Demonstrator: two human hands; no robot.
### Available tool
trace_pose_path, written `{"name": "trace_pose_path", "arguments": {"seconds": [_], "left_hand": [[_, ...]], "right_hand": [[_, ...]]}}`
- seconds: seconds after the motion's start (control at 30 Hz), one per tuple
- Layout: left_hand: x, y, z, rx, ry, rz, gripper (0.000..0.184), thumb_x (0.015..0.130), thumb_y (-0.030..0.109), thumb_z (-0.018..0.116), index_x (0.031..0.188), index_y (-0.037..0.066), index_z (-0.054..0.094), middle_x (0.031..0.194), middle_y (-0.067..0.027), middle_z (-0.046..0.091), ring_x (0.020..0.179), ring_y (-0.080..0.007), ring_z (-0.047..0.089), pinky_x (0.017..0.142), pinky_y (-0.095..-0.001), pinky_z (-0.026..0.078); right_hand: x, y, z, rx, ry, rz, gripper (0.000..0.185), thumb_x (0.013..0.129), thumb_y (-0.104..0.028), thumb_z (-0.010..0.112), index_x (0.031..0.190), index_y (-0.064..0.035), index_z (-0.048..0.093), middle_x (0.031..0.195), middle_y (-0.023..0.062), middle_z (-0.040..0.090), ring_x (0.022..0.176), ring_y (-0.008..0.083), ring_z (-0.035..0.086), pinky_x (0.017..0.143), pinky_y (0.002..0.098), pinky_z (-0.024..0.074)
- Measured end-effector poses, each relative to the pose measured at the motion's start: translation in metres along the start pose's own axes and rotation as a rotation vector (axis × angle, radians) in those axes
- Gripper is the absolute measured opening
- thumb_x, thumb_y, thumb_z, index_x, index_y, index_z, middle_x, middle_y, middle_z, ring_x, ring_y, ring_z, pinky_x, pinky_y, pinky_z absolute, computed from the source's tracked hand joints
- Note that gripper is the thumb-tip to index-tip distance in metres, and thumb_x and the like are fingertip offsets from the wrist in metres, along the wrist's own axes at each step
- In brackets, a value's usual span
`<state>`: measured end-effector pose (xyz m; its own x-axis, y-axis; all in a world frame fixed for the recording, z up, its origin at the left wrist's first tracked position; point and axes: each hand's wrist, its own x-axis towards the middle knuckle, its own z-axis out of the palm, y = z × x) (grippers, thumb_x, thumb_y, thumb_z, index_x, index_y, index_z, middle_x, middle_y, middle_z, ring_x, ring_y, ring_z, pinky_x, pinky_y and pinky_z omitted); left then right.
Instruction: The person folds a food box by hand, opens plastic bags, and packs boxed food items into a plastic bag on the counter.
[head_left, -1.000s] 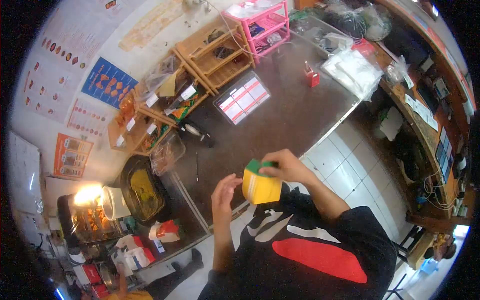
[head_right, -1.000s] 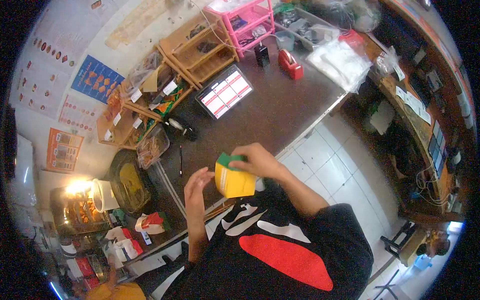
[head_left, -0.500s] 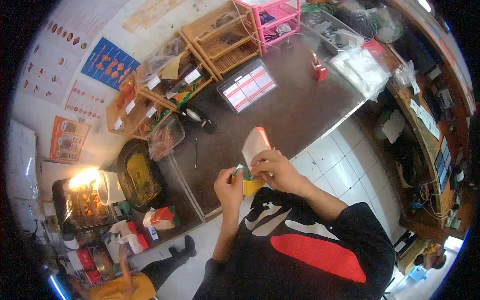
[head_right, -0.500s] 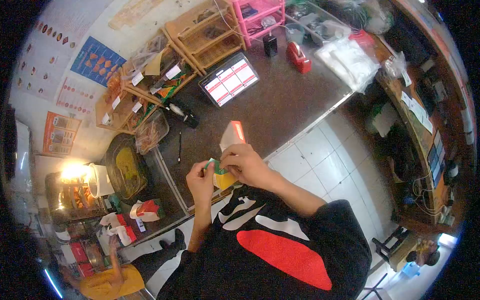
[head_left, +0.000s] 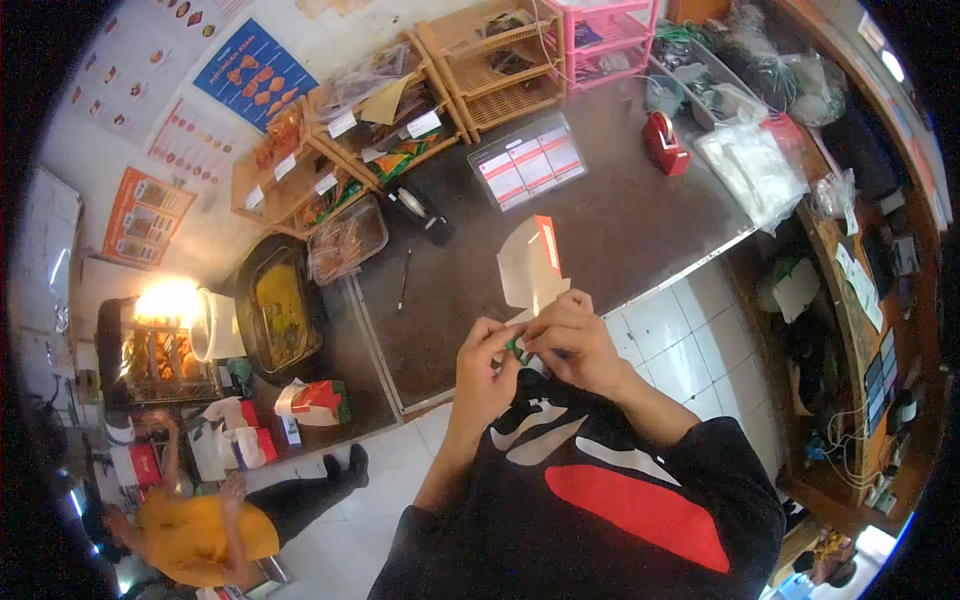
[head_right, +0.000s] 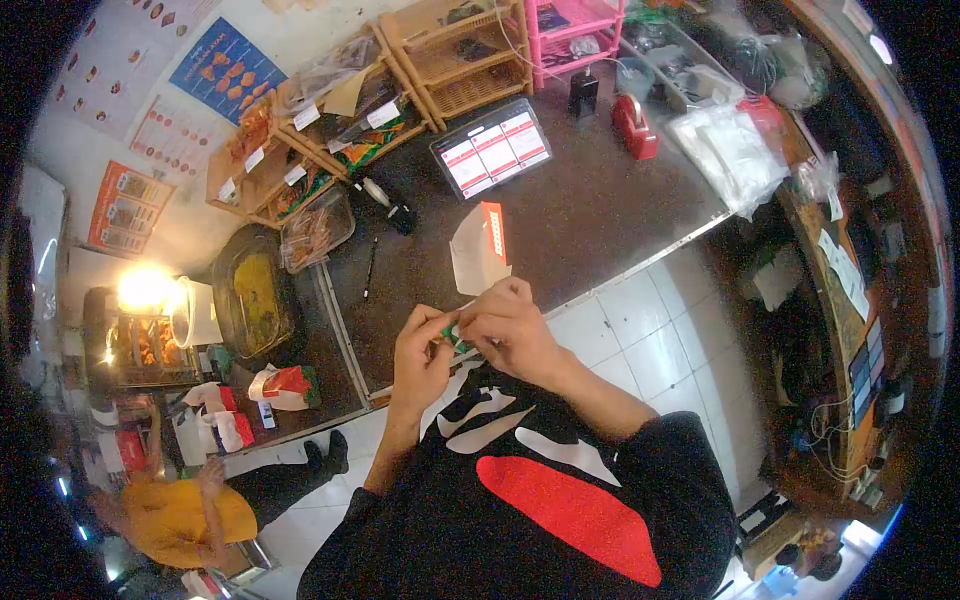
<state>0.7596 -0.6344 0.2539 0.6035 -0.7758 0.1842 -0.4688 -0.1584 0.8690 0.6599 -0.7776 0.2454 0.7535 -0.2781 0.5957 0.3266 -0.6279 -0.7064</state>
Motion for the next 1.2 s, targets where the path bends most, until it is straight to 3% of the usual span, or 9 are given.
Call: {"name": "trace_pose_path", "arguments": {"seconds": [0.43,0.53,0.63,0.77,0.83,0.93,0.97,1.1,1.2], "left_hand": [[0.005,0.011,-0.003,0.072,-0.143,0.008,0.035,0.074,-0.007,0.05,0.107,-0.004,0.06,0.086,-0.015,0.05,0.078,-0.0285,0.054,0.069,-0.0337,0.044],[0.006,0.009,-0.006,0.108,-0.212,0.039,0.038,0.074,-0.006,0.05,0.111,-0.003,0.058,0.087,-0.0142,0.051,0.079,-0.0272,0.053,0.069,-0.0319,0.044],[0.007,0.016,-0.001,0.133,-0.247,0.075,0.045,0.073,-0.004,0.049,0.118,-0.002,0.053,0.088,-0.0143,0.052,0.081,-0.0282,0.053,0.073,-0.0336,0.043],[0.004,0.01,0.006,0.094,-0.3,0.099,0.053,0.071,-0.001,0.05,0.124,0.0,0.048,0.087,-0.0143,0.053,0.086,-0.031,0.052,0.083,-0.0387,0.04],[0.01,0.013,0.006,0.035,-0.183,0.149,0.044,0.075,0.001,0.053,0.119,-0.001,0.052,0.087,-0.0105,0.058,0.086,-0.0236,0.055,0.082,-0.0348,0.042],[0.015,0.001,0.006,-0.058,-0.233,-0.235,0.035,0.08,0.003,0.058,0.115,-0.002,0.054,0.089,-0.0071,0.06,0.085,-0.0161,0.057,0.08,-0.0292,0.044],[0.012,-0.031,0.01,-0.143,-0.171,-0.166,0.029,0.083,0.005,0.06,0.111,-0.003,0.056,0.093,-0.0067,0.062,0.083,-0.0125,0.058,0.077,-0.025,0.045],[0.011,-0.039,-0.003,-0.518,0.006,-0.255,0.029,0.081,0.006,0.06,0.108,-0.003,0.057,0.1,-0.0101,0.061,0.09,-0.0183,0.059,0.081,-0.0276,0.045],[0.009,-0.045,-0.006,-1.021,0.086,-0.23,0.036,0.079,0.003,0.057,0.114,-0.003,0.05,0.106,-0.0135,0.059,0.094,-0.0193,0.058,0.081,-0.0294,0.045]], "right_hand": [[0.001,0.003,-0.001,-0.103,-0.048,0.086,0.02,0.062,0.001,0.074,0.074,-0.011,0.064,0.084,0.0002,0.063,0.081,0.0182,0.058,0.075,0.0317,0.0366],[-0.002,0.022,-0.006,0.203,-0.16,0.178,0.02,0.064,-0.001,0.074,0.078,-0.0102,0.062,0.084,0.0053,0.061,0.078,0.0218,0.061,0.07,0.0315,0.0439],[0.005,0.019,-0.024,0.335,-0.28,0.494,0.026,0.069,-0.005,0.075,0.09,-0.0069,0.06,0.088,0.0065,0.062,0.079,0.0193,0.062,0.065,0.0289,0.0476],[-0.004,0.04,-0.024,0.725,-0.481,0.634,0.03,0.076,-0.007,0.072,0.101,-0.0039,0.055,0.082,0.0056,0.063,0.071,0.0114,0.059,0.062,0.0274,0.0456],[-0.002,0.041,-0.027,0.59,-0.404,0.603,0.029,0.077,-0.006,0.071,0.101,-0.0041,0.055,0.082,0.0053,0.064,0.073,0.0104,0.059,0.063,0.0266,0.0455],[-0.01,0.046,-0.017,0.388,-0.188,0.498,0.032,0.076,-0.006,0.069,0.105,-0.0055,0.057,0.087,0.006,0.066,0.079,0.0167,0.061,0.071,0.0295,0.0471],[-0.003,0.041,-0.025,0.234,-0.089,0.42,0.033,0.075,-0.007,0.068,0.106,-0.0061,0.057,0.09,0.007,0.066,0.082,0.0189,0.061,0.074,0.0309,0.0471],[-0.001,0.051,-0.053,-0.125,0.138,0.333,0.043,0.073,-0.01,0.067,0.115,-0.0099,0.057,0.111,0.0129,0.06,0.108,0.0296,0.052,0.093,0.0401,0.0408],[-0.001,0.052,-0.049,-0.178,0.013,0.234,0.052,0.07,-0.013,0.067,0.12,-0.0114,0.055,0.129,0.0138,0.048,0.126,0.0327,0.038,0.103,0.0448,0.0302]]}}
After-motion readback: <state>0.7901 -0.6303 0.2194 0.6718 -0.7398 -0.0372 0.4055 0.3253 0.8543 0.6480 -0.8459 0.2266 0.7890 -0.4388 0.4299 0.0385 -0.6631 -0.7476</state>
